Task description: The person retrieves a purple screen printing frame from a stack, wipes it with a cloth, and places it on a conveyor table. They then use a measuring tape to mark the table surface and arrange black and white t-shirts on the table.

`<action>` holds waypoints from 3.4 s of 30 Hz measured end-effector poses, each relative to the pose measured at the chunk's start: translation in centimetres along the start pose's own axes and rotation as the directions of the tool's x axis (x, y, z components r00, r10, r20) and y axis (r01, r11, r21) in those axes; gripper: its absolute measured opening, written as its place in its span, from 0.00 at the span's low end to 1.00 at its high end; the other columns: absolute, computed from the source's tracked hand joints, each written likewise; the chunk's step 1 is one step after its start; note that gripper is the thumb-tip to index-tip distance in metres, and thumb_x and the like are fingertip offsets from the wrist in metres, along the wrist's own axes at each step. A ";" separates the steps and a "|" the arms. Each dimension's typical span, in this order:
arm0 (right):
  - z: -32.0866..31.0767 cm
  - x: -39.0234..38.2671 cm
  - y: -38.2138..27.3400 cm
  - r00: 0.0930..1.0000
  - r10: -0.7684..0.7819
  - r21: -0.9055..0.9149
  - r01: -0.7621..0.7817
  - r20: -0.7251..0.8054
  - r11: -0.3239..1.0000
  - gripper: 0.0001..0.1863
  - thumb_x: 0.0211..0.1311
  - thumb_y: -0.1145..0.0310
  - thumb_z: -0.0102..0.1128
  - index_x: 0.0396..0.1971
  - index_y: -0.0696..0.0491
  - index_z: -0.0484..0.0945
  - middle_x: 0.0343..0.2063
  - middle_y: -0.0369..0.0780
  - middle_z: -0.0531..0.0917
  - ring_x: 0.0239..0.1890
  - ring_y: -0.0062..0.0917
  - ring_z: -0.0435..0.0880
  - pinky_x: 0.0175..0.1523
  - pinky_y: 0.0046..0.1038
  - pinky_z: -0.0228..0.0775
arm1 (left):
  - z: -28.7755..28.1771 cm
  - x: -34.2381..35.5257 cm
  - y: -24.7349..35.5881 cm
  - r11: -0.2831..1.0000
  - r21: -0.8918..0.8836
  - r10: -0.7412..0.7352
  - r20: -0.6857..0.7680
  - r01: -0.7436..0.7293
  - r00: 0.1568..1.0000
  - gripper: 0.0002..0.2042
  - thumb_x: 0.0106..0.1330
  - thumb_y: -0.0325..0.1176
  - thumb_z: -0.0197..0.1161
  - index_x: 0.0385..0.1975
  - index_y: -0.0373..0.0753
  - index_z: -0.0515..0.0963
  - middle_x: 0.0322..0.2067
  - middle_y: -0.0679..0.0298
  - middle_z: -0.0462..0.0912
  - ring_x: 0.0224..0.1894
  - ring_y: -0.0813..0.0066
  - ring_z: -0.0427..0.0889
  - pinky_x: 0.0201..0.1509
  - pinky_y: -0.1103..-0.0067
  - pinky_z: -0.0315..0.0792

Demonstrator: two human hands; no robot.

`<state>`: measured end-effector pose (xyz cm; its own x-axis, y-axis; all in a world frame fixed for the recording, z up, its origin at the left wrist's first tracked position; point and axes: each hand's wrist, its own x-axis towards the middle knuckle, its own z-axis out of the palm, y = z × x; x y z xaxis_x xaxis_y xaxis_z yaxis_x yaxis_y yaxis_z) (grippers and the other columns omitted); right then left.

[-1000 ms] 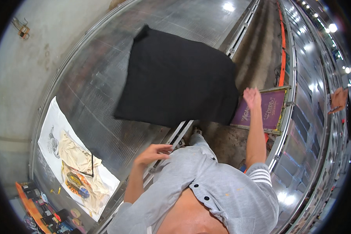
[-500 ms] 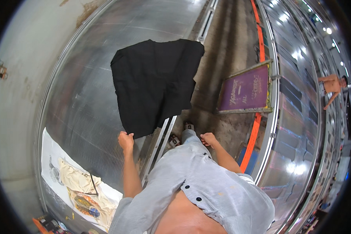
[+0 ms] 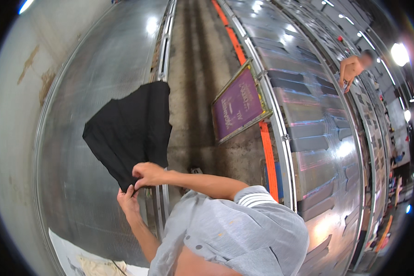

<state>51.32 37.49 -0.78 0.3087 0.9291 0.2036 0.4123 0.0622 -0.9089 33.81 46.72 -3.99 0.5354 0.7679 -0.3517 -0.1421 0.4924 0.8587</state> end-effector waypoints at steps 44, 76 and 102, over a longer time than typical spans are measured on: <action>-50.7 7.5 3.8 0.925 -0.375 0.919 0.202 -0.065 0.340 0.11 0.50 0.78 0.62 0.18 0.52 0.68 0.17 0.35 0.75 0.17 0.19 0.73 0.19 0.24 0.61 | 3.4 12.7 -6.2 0.788 0.583 0.464 -0.774 0.199 0.430 0.14 0.55 0.34 0.62 0.40 0.36 0.81 0.40 0.52 0.83 0.46 0.55 0.82 0.50 0.65 0.74; -48.1 56.3 34.0 0.918 0.347 -0.154 -0.321 0.190 0.934 0.24 0.63 0.68 0.57 0.58 0.60 0.68 0.46 0.44 0.81 0.49 0.30 0.79 0.53 0.33 0.68 | 34.3 42.6 2.3 0.558 0.830 0.808 -0.547 0.013 0.218 0.15 0.51 0.23 0.59 0.40 0.35 0.76 0.46 0.53 0.76 0.51 0.55 0.74 0.58 0.66 0.66; -24.2 17.1 15.8 -0.611 0.014 -0.063 -0.059 0.792 0.996 0.14 0.67 0.65 0.54 0.42 0.61 0.80 0.31 0.42 0.84 0.35 0.24 0.84 0.44 0.24 0.76 | 53.4 8.3 -26.8 0.950 -0.309 -0.240 -0.807 0.038 -0.540 0.28 0.53 0.39 0.68 0.54 0.33 0.72 0.41 0.51 0.83 0.46 0.54 0.81 0.50 0.67 0.75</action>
<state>83.86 45.56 -2.85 -0.8615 -0.2782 -0.4248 0.4463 -0.0161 -0.8947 86.55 17.99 -10.01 -0.9265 -0.2025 -0.3172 -0.3717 0.6237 0.6876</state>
